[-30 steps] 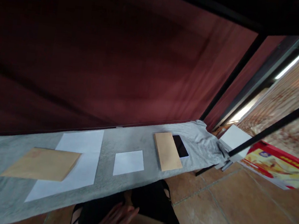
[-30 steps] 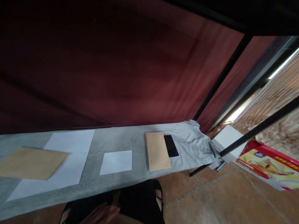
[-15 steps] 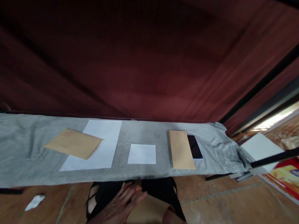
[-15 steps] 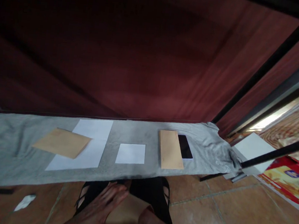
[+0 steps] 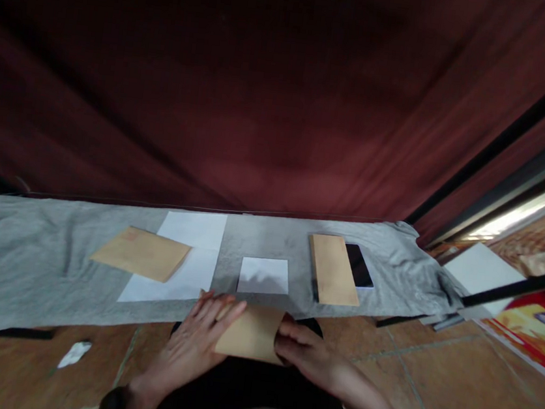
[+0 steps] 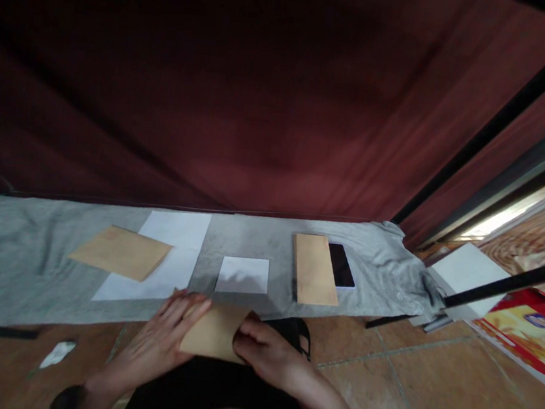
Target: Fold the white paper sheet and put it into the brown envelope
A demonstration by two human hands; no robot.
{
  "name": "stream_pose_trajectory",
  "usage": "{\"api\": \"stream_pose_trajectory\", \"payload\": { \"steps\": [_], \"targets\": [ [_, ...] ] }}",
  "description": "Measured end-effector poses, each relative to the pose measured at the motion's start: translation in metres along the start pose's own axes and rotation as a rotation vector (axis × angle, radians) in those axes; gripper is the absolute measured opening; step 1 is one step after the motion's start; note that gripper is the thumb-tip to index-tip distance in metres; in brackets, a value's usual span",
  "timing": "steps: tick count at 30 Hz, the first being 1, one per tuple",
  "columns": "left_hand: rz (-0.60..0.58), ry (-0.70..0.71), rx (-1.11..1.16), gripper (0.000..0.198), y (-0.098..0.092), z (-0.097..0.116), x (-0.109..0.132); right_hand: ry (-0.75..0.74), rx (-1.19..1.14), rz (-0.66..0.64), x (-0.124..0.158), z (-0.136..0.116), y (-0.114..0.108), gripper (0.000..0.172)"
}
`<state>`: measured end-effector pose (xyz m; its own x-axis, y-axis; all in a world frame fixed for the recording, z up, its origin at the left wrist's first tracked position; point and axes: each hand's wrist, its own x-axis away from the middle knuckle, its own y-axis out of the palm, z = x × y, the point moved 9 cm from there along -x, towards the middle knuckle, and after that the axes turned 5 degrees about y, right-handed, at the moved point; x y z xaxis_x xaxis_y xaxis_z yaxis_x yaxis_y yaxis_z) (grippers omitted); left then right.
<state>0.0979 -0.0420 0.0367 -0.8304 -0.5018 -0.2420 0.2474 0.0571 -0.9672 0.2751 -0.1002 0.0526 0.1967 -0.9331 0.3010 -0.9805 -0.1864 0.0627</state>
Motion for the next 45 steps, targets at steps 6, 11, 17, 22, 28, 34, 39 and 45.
{"api": "stream_pose_trajectory", "payload": {
  "steps": [6, 11, 17, 22, 28, 34, 39, 45],
  "targets": [
    [0.029, -0.153, -0.084, 0.091, -0.005, -0.066, 0.010, -0.086, 0.108, 0.397, -0.050, 0.015, -0.078, 0.033],
    [0.031, -0.206, -0.092, 0.086, 0.007, -0.089, 0.014, 0.112, 0.635, 0.729, -0.097, 0.047, -0.109, 0.030],
    [-0.004, -0.235, -0.071, 0.091, 0.020, -0.100, 0.015, 0.217, 0.771, 0.815, -0.122, 0.055, -0.094, 0.044],
    [-0.037, -0.256, -0.065, 0.097, 0.025, -0.105, 0.015, 0.246, 0.770, 0.843, -0.128, 0.060, -0.095, 0.040],
    [-0.058, -0.270, -0.049, 0.100, 0.028, -0.107, 0.015, 0.128, 0.631, 0.829, -0.128, 0.065, -0.103, 0.019],
    [-0.059, -0.315, -0.030, 0.105, 0.035, -0.113, 0.018, -0.094, 0.398, 0.855, -0.101, 0.067, -0.127, 0.028],
    [-0.058, -0.330, -0.003, 0.107, 0.040, -0.117, 0.018, -0.255, 0.253, 0.866, -0.071, 0.065, -0.134, 0.046],
    [-0.039, -0.311, 0.011, 0.110, 0.040, -0.118, 0.017, -0.319, 0.275, 0.734, -0.072, 0.059, -0.108, 0.038]
  ]
}}
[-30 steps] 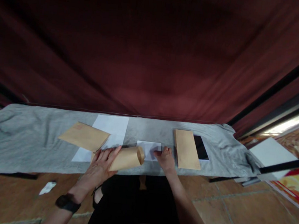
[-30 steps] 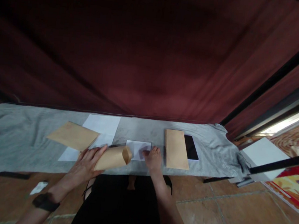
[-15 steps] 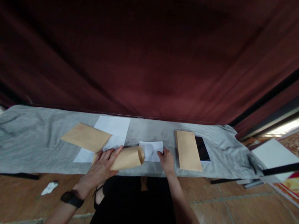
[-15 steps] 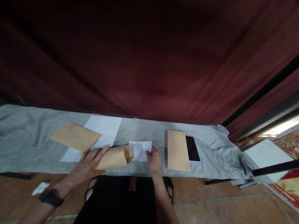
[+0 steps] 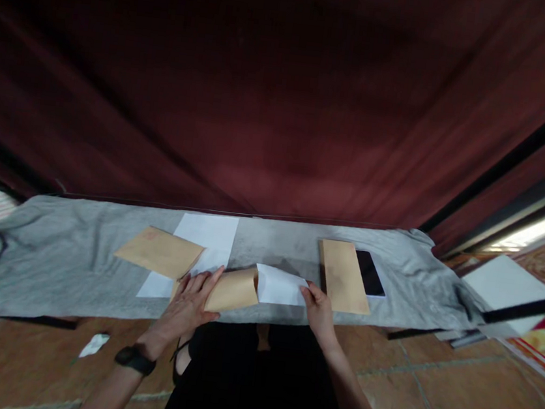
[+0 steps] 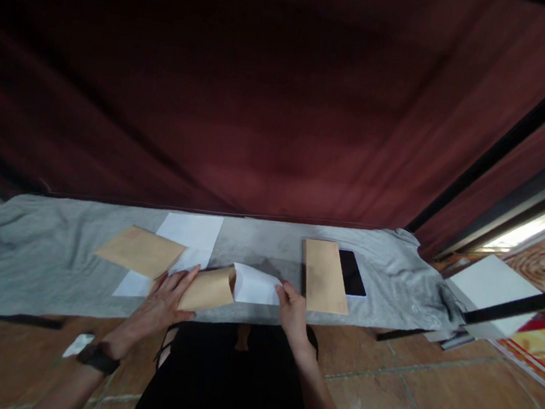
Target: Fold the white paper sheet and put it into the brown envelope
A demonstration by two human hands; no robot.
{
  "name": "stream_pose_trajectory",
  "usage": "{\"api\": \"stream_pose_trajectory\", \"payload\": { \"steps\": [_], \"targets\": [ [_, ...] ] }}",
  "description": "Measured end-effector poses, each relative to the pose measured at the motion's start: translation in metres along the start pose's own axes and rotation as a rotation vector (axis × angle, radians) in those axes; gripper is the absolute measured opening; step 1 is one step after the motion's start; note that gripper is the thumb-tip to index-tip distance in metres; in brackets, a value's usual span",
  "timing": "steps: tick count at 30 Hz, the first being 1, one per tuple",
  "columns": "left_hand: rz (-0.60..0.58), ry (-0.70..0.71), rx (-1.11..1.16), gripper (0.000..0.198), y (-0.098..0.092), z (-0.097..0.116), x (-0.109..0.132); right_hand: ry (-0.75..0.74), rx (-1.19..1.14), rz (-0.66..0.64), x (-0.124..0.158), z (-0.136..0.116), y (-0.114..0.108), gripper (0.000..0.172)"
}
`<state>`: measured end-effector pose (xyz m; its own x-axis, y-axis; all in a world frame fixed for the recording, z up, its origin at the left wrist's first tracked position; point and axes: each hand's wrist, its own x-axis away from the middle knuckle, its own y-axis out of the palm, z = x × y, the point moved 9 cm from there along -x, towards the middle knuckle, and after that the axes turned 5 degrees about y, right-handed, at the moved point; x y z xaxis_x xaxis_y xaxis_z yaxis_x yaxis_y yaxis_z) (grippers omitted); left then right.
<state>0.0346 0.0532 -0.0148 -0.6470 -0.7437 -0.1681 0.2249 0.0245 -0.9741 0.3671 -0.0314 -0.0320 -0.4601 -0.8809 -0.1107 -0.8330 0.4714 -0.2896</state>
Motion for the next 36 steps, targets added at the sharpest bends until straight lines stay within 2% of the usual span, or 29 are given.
{"api": "stream_pose_trajectory", "payload": {
  "steps": [4, 9, 18, 22, 28, 36],
  "targets": [
    [0.012, 0.019, 0.021, 0.108, 0.001, -0.001, 0.001, -0.034, 0.031, -0.071, -0.002, -0.005, 0.008, 0.032],
    [0.017, 0.012, 0.024, 0.110, 0.004, -0.004, 0.001, -0.045, 0.074, -0.119, -0.007, -0.004, 0.007, 0.032],
    [0.006, 0.083, -0.004, 0.110, 0.001, 0.001, 0.000, 0.000, 0.139, -0.143, -0.009, 0.000, 0.015, 0.027],
    [0.009, 0.116, 0.000, 0.113, 0.004, 0.005, -0.001, 0.033, 0.149, -0.149, -0.006, 0.003, 0.026, 0.022],
    [0.025, 0.106, 0.019, 0.113, 0.002, 0.018, -0.010, 0.080, 0.119, -0.185, 0.005, 0.005, 0.052, 0.037],
    [-0.009, 0.166, 0.048, 0.112, 0.004, 0.043, -0.025, 0.147, 0.046, -0.211, 0.015, 0.009, 0.087, 0.034]
  ]
}}
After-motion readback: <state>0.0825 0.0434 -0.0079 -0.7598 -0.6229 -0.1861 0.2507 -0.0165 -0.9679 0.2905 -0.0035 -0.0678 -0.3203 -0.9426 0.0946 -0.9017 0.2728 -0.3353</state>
